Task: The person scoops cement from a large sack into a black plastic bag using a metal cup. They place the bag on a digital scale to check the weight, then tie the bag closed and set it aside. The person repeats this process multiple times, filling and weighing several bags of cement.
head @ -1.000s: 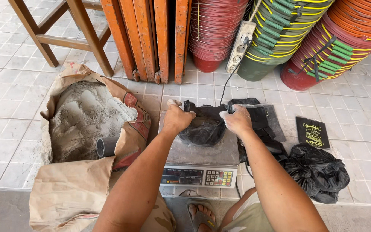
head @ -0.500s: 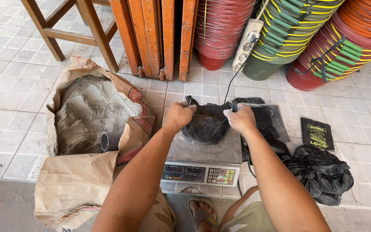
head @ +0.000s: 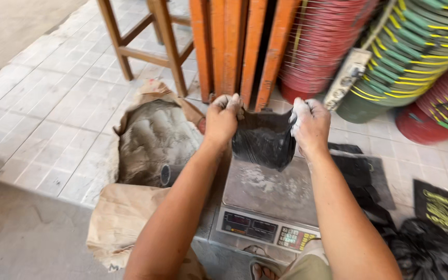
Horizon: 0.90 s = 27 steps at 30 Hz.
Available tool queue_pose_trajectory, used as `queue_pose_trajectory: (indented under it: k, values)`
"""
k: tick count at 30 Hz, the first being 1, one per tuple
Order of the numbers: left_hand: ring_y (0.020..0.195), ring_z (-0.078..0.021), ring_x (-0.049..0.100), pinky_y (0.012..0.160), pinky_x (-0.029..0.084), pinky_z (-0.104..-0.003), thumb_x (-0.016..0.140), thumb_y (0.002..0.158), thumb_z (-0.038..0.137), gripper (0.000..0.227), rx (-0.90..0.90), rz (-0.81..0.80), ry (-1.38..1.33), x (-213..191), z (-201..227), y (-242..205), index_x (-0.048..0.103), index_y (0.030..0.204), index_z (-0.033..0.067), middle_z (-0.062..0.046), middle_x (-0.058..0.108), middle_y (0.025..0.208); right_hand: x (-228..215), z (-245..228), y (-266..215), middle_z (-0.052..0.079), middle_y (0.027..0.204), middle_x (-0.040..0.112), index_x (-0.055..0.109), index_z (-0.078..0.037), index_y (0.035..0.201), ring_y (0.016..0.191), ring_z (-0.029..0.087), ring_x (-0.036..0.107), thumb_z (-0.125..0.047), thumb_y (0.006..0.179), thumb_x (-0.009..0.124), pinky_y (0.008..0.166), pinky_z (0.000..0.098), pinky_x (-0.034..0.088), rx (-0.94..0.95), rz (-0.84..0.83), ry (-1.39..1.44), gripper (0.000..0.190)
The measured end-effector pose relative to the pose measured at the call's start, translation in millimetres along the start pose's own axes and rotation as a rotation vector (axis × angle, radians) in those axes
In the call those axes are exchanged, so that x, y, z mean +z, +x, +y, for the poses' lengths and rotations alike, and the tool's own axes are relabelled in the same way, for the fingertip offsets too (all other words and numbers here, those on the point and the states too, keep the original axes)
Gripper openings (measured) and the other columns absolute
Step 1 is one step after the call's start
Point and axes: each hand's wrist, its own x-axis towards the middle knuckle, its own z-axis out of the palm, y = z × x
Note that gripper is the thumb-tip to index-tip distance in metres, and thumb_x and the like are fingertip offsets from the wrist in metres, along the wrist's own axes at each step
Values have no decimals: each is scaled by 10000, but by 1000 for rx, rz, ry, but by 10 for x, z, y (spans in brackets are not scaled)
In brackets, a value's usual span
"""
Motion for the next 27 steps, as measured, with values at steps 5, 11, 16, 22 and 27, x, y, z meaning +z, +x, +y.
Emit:
queue_pose_trajectory:
  k: [5, 11, 16, 22, 27]
  values:
    - [584, -143, 552, 547, 439, -242, 538, 880, 191, 240, -31, 126, 13, -742, 508, 90, 609, 728, 19, -83, 562, 592, 791, -152, -39, 134, 487, 495, 531, -20, 632, 318, 151, 468, -161, 827, 587, 284, 229, 369, -31, -108, 114, 247]
    - [643, -172, 572, 597, 453, -283, 519, 899, 201, 249, -92, 235, 47, -1589, 415, 150, 608, 768, 8, -99, 570, 633, 1728, 108, -253, 119, 510, 504, 523, -32, 632, 372, 122, 480, -158, 814, 584, 307, 224, 406, 15, -269, 211, 230]
    - [571, -159, 557, 540, 452, -269, 589, 841, 172, 196, -301, 352, 0, -2157, 103, 165, 621, 880, -17, -89, 581, 687, 2315, 528, -561, 129, 510, 515, 543, -9, 661, 346, 142, 477, -151, 818, 583, 310, 229, 404, 97, -350, 182, 215]
    - [568, -136, 531, 501, 431, -204, 571, 843, 83, 229, -334, 435, -171, -2551, -192, 118, 563, 1019, -64, -75, 488, 712, 2607, 906, -717, 153, 507, 527, 552, 4, 655, 332, 183, 510, -148, 835, 561, 296, 244, 401, 135, -465, 66, 236]
    - [541, -116, 542, 502, 465, -179, 567, 828, 69, 283, -386, 375, -244, -2556, -385, 135, 549, 1091, -34, -44, 477, 718, 2442, 708, -771, 206, 866, 590, 545, -63, 904, 890, 382, 598, -335, 809, 562, 758, 480, 473, -155, -571, -858, 289]
